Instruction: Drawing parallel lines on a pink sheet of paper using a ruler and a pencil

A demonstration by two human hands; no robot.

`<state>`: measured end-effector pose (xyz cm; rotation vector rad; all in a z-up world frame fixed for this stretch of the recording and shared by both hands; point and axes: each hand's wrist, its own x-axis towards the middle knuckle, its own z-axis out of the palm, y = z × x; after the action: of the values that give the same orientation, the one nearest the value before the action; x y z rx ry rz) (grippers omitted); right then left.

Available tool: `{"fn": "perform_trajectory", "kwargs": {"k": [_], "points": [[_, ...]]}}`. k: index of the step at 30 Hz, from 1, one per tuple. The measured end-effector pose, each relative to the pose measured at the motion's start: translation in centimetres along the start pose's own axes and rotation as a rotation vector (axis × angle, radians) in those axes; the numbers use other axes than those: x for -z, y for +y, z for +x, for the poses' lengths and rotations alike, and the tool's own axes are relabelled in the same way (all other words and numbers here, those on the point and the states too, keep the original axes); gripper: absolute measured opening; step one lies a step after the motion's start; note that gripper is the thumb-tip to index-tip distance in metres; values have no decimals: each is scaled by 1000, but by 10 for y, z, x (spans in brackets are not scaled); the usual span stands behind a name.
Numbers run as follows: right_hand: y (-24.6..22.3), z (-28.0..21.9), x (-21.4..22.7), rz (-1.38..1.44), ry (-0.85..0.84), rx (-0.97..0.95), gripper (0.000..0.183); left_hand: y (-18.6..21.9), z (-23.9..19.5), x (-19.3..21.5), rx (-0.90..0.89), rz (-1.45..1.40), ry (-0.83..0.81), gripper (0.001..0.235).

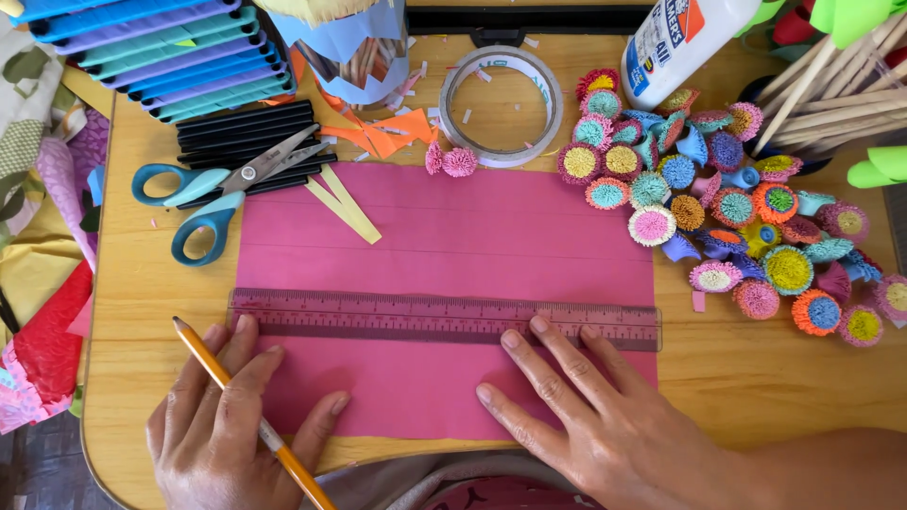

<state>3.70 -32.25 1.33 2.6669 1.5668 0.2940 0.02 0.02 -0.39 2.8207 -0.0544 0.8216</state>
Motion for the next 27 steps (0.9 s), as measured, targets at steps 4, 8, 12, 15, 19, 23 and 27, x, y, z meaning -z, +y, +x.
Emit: {"fn": "perform_trajectory", "kwargs": {"k": [4, 8, 12, 15, 19, 23, 27], "points": [[1, 0, 1, 0, -3, 5, 56, 0, 0, 0, 5, 5, 0, 51], [0, 0, 0, -18, -7, 0, 56, 0, 1, 0, 2, -1, 3, 51], [1, 1, 0, -17, 0, 7, 56, 0, 0, 0, 3, 5, -4, 50], [1, 0, -1, -12, -4, 11, 56, 1, 1, 0, 5, 7, -2, 50], [1, 0, -1, -20, 1, 9, 55, 1, 1, 1, 12, 6, -5, 50], [1, 0, -1, -3, -4, 6, 55, 2, 2, 1, 4, 1, -1, 50], [1, 0, -1, -10, 0, 7, 55, 3, 2, 2, 14, -6, -17, 50]]}}
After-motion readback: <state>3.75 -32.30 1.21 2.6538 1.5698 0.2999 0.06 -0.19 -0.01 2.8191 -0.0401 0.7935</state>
